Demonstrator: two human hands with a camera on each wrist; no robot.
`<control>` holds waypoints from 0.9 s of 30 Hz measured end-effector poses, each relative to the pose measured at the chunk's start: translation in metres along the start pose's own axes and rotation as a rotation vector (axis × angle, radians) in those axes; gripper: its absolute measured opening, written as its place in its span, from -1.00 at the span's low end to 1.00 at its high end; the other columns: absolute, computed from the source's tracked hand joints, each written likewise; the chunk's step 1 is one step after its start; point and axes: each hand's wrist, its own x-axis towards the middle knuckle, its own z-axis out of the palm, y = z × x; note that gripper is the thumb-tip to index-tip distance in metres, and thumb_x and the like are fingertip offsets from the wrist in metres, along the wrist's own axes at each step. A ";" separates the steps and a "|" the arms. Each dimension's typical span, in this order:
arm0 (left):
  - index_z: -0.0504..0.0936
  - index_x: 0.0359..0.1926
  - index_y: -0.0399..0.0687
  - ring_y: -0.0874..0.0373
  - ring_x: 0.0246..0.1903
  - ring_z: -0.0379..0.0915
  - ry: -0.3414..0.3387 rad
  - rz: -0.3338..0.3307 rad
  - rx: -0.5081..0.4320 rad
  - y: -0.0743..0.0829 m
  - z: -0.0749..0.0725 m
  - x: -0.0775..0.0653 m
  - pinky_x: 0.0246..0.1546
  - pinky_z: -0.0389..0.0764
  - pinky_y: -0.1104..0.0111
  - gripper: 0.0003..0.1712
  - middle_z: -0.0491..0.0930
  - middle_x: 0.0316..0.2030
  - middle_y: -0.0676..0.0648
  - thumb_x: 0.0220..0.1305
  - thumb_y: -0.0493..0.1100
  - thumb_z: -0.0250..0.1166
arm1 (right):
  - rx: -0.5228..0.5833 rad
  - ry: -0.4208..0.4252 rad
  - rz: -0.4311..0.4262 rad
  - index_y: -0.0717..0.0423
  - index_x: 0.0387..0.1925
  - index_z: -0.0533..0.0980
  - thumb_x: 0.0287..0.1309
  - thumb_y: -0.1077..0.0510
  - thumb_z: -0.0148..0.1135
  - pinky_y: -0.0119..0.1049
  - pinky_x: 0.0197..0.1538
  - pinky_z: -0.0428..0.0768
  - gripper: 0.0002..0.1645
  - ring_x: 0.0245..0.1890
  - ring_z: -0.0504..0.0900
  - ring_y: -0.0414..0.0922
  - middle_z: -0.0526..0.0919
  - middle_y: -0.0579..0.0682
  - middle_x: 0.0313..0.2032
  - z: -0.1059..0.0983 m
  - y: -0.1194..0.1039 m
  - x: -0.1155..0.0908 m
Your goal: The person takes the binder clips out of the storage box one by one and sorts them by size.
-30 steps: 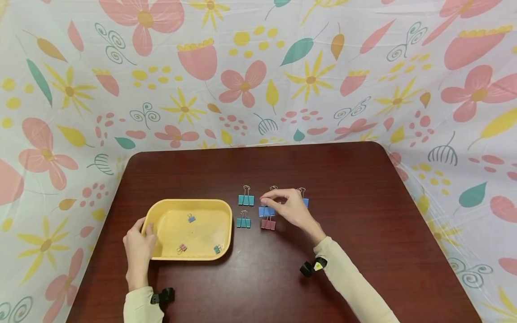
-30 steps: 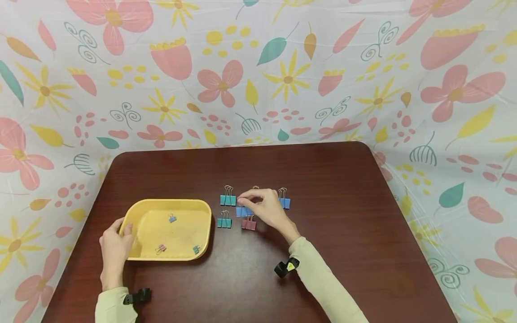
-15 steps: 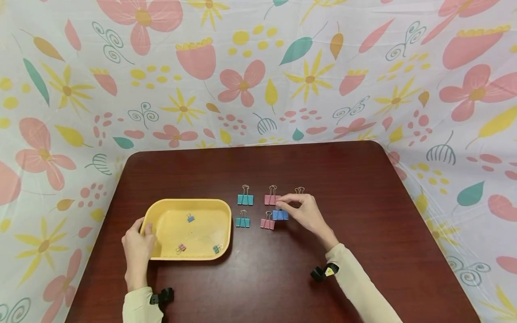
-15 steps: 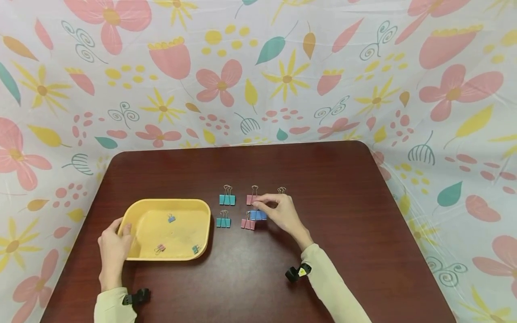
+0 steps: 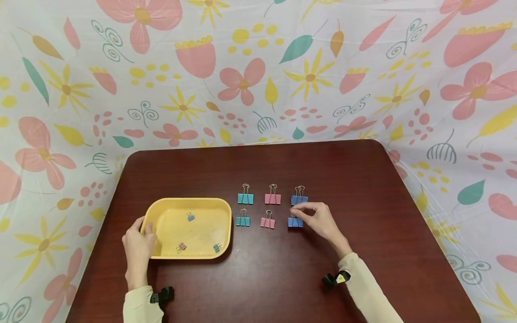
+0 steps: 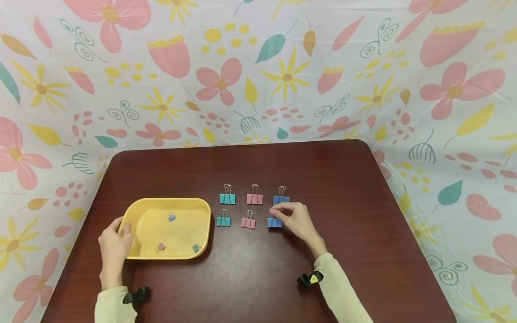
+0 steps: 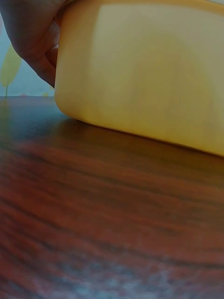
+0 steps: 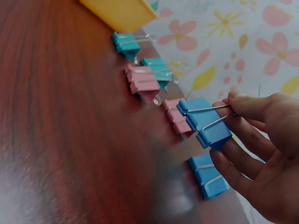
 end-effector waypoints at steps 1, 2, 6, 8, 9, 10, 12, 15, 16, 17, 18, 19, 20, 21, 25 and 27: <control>0.55 0.24 -0.30 -0.46 0.03 0.43 -0.002 -0.001 0.001 0.000 0.000 0.000 -0.02 0.47 -0.20 -0.59 0.57 0.06 -0.53 0.50 -0.18 0.09 | -0.013 0.001 0.002 0.10 -0.16 0.76 0.26 0.13 0.40 -0.40 -0.16 0.65 -0.81 -0.31 0.73 -0.31 0.82 -0.10 -0.28 0.000 0.002 -0.001; 0.55 0.24 -0.30 -0.46 0.03 0.43 -0.001 0.000 0.001 0.000 0.000 0.000 -0.02 0.47 -0.20 -0.59 0.57 0.06 -0.53 0.50 -0.18 0.09 | -0.024 0.003 0.006 0.09 -0.17 0.77 0.25 0.12 0.40 -0.40 -0.15 0.64 -0.83 -0.31 0.72 -0.32 0.82 -0.11 -0.29 0.001 0.005 -0.001; 0.57 0.22 -0.29 -0.47 0.04 0.44 0.015 0.010 -0.005 0.000 0.000 -0.001 0.01 0.47 -0.20 -0.60 0.58 0.06 -0.53 0.48 -0.20 0.11 | -0.048 0.014 0.018 0.05 -0.20 0.77 0.25 0.11 0.41 -0.40 -0.15 0.62 -0.85 -0.31 0.70 -0.34 0.81 -0.14 -0.32 0.003 0.015 -0.002; 0.57 0.21 -0.29 -0.48 0.05 0.44 0.022 0.015 -0.007 0.001 0.000 -0.002 0.03 0.46 -0.21 -0.61 0.58 0.07 -0.52 0.48 -0.21 0.11 | -0.047 0.020 0.028 0.03 -0.21 0.78 0.24 0.11 0.41 -0.42 -0.17 0.61 -0.87 -0.31 0.70 -0.35 0.82 -0.14 -0.32 0.004 0.020 -0.002; 0.57 0.21 -0.29 -0.48 0.06 0.44 0.022 0.016 -0.007 0.001 0.000 -0.002 0.03 0.46 -0.21 -0.61 0.58 0.07 -0.53 0.48 -0.22 0.11 | -0.046 0.023 0.032 0.02 -0.22 0.78 0.24 0.11 0.41 -0.43 -0.17 0.61 -0.87 -0.31 0.70 -0.35 0.82 -0.13 -0.32 0.004 0.023 -0.002; 0.57 0.22 -0.29 -0.48 0.06 0.43 0.021 0.016 -0.008 0.001 -0.001 -0.002 0.03 0.46 -0.21 -0.61 0.57 0.08 -0.53 0.48 -0.21 0.11 | -0.045 0.026 0.036 0.02 -0.22 0.78 0.24 0.12 0.42 -0.43 -0.18 0.60 -0.88 -0.31 0.70 -0.36 0.82 -0.12 -0.32 0.005 0.025 -0.002; 0.56 0.22 -0.30 -0.47 0.05 0.43 0.016 0.015 -0.010 0.002 -0.001 -0.002 0.02 0.46 -0.21 -0.60 0.57 0.08 -0.53 0.48 -0.21 0.10 | -0.046 0.034 0.041 0.01 -0.22 0.78 0.24 0.12 0.41 -0.45 -0.20 0.60 -0.88 -0.32 0.70 -0.36 0.82 -0.09 -0.31 0.005 0.029 -0.002; 0.56 0.23 -0.30 -0.45 0.04 0.44 0.007 0.012 -0.011 0.001 -0.001 -0.001 0.00 0.46 -0.21 -0.59 0.56 0.08 -0.53 0.49 -0.19 0.10 | -0.047 0.048 0.053 0.00 -0.21 0.78 0.24 0.13 0.41 -0.47 -0.19 0.60 -0.88 -0.32 0.72 -0.35 0.83 -0.05 -0.29 0.006 0.032 -0.001; 0.56 0.23 -0.30 -0.45 0.03 0.44 0.007 0.010 -0.011 0.001 -0.001 -0.001 -0.01 0.46 -0.20 -0.59 0.57 0.08 -0.53 0.49 -0.19 0.10 | -0.043 0.052 0.053 0.01 -0.20 0.78 0.25 0.13 0.41 -0.47 -0.19 0.61 -0.87 -0.32 0.73 -0.33 0.83 -0.04 -0.28 0.006 0.032 -0.001; 0.56 0.23 -0.30 -0.45 0.03 0.45 0.009 0.012 -0.010 0.001 0.000 0.000 0.00 0.46 -0.20 -0.59 0.57 0.07 -0.53 0.49 -0.19 0.10 | -0.042 0.056 0.054 0.02 -0.19 0.78 0.25 0.13 0.40 -0.47 -0.19 0.61 -0.86 -0.32 0.74 -0.31 0.83 -0.03 -0.27 0.006 0.032 0.000; 0.56 0.22 -0.30 -0.45 0.03 0.45 0.012 0.014 -0.010 0.001 0.000 0.000 0.00 0.46 -0.20 -0.60 0.57 0.07 -0.53 0.49 -0.19 0.10 | -0.041 0.060 0.052 0.02 -0.18 0.77 0.26 0.12 0.40 -0.46 -0.18 0.62 -0.86 -0.31 0.75 -0.28 0.83 -0.02 -0.27 0.005 0.032 0.000; 0.57 0.22 -0.29 -0.44 0.03 0.46 0.016 0.015 -0.010 0.000 0.000 0.000 0.00 0.47 -0.20 -0.60 0.58 0.06 -0.53 0.48 -0.19 0.11 | -0.038 0.064 0.053 0.02 -0.17 0.77 0.26 0.12 0.40 -0.46 -0.18 0.63 -0.85 -0.32 0.77 -0.24 0.83 -0.01 -0.27 0.005 0.030 0.001; 0.58 0.21 -0.29 -0.44 0.03 0.46 0.020 0.015 -0.010 0.000 0.000 0.000 0.00 0.47 -0.19 -0.60 0.58 0.06 -0.52 0.48 -0.20 0.11 | -0.037 0.068 0.050 0.03 -0.16 0.77 0.26 0.11 0.40 -0.46 -0.20 0.63 -0.84 -0.33 0.78 -0.19 0.82 -0.01 -0.27 0.004 0.029 0.001; 0.58 0.21 -0.29 -0.43 0.02 0.46 0.022 0.015 -0.010 0.000 0.000 0.000 0.00 0.47 -0.19 -0.61 0.59 0.05 -0.52 0.48 -0.20 0.11 | -0.037 0.070 0.045 0.04 -0.16 0.77 0.26 0.11 0.39 -0.45 -0.21 0.64 -0.84 -0.33 0.79 -0.15 0.82 0.00 -0.27 0.004 0.028 0.002; 0.58 0.21 -0.28 -0.44 0.03 0.46 0.022 0.010 -0.009 0.000 0.000 0.000 0.01 0.47 -0.19 -0.61 0.58 0.05 -0.52 0.48 -0.20 0.11 | -0.051 0.080 0.025 0.06 -0.14 0.76 0.26 0.11 0.40 -0.44 -0.23 0.64 -0.81 -0.34 0.79 -0.04 0.82 0.00 -0.28 0.001 0.021 0.005; 0.57 0.22 -0.29 -0.45 0.04 0.45 0.021 0.009 -0.009 -0.001 0.000 0.000 0.02 0.47 -0.20 -0.61 0.58 0.06 -0.53 0.48 -0.20 0.11 | -0.049 0.078 0.016 0.07 -0.13 0.76 0.27 0.11 0.39 -0.43 -0.25 0.64 -0.81 -0.33 0.79 -0.01 0.82 0.02 -0.27 0.000 0.017 0.007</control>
